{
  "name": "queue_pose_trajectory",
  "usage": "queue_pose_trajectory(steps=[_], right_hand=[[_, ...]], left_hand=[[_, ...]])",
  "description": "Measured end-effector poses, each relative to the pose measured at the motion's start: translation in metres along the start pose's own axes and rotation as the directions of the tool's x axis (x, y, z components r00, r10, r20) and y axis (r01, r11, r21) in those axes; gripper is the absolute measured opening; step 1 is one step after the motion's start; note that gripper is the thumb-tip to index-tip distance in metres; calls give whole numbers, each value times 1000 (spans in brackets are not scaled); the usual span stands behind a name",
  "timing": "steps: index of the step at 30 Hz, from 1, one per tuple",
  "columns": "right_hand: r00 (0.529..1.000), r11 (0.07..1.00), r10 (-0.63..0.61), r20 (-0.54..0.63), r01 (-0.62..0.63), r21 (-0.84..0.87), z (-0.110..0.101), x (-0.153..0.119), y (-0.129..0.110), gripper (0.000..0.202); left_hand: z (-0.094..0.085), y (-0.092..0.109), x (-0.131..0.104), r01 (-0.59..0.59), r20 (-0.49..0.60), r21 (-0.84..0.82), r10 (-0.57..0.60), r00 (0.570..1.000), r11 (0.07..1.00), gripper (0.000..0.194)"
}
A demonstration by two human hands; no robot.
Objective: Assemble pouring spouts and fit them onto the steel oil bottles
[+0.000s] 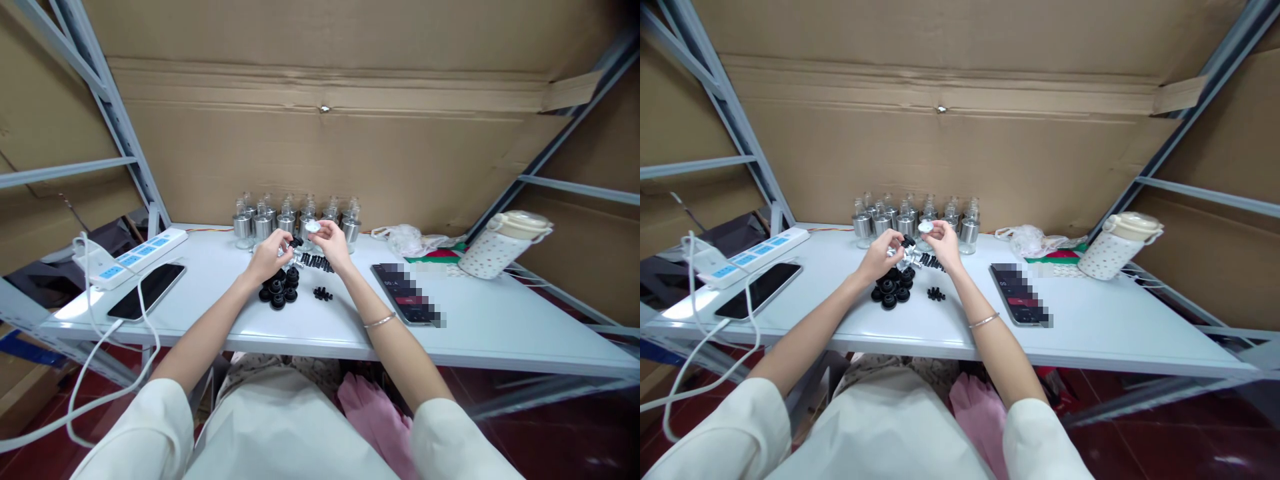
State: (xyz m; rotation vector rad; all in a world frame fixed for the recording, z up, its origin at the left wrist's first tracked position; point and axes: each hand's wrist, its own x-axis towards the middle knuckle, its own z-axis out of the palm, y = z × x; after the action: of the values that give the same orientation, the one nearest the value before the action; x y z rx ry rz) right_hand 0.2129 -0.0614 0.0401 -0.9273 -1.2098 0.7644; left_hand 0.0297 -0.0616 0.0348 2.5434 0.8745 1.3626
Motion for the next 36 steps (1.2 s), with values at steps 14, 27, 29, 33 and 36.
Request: queue_pose_trajectory(steps=[14, 27, 29, 33, 36], right_hand=[[962, 927, -238, 135, 266, -263, -7, -7, -10, 16], [967, 927, -202, 155, 240, -290, -10, -4, -2, 16], [974, 942, -171, 149, 206, -265, -9, -4, -1, 17], [984, 978, -93, 155, 120, -173, -9, -3, 2, 21], [981, 984, -59, 184, 88, -155, -9, -3, 3, 23]], left_hand=[[2, -5, 1, 8, 54, 7, -8, 999, 1000, 15], [3, -8, -1, -54, 39, 13, 54, 998, 998, 17], [3, -8, 0, -61, 28, 13, 61, 998, 998, 17], [3, -7, -1, -79, 4, 6, 79, 997, 997, 16], [3, -7, -1, -77, -4, 7, 77, 997, 997, 16]])
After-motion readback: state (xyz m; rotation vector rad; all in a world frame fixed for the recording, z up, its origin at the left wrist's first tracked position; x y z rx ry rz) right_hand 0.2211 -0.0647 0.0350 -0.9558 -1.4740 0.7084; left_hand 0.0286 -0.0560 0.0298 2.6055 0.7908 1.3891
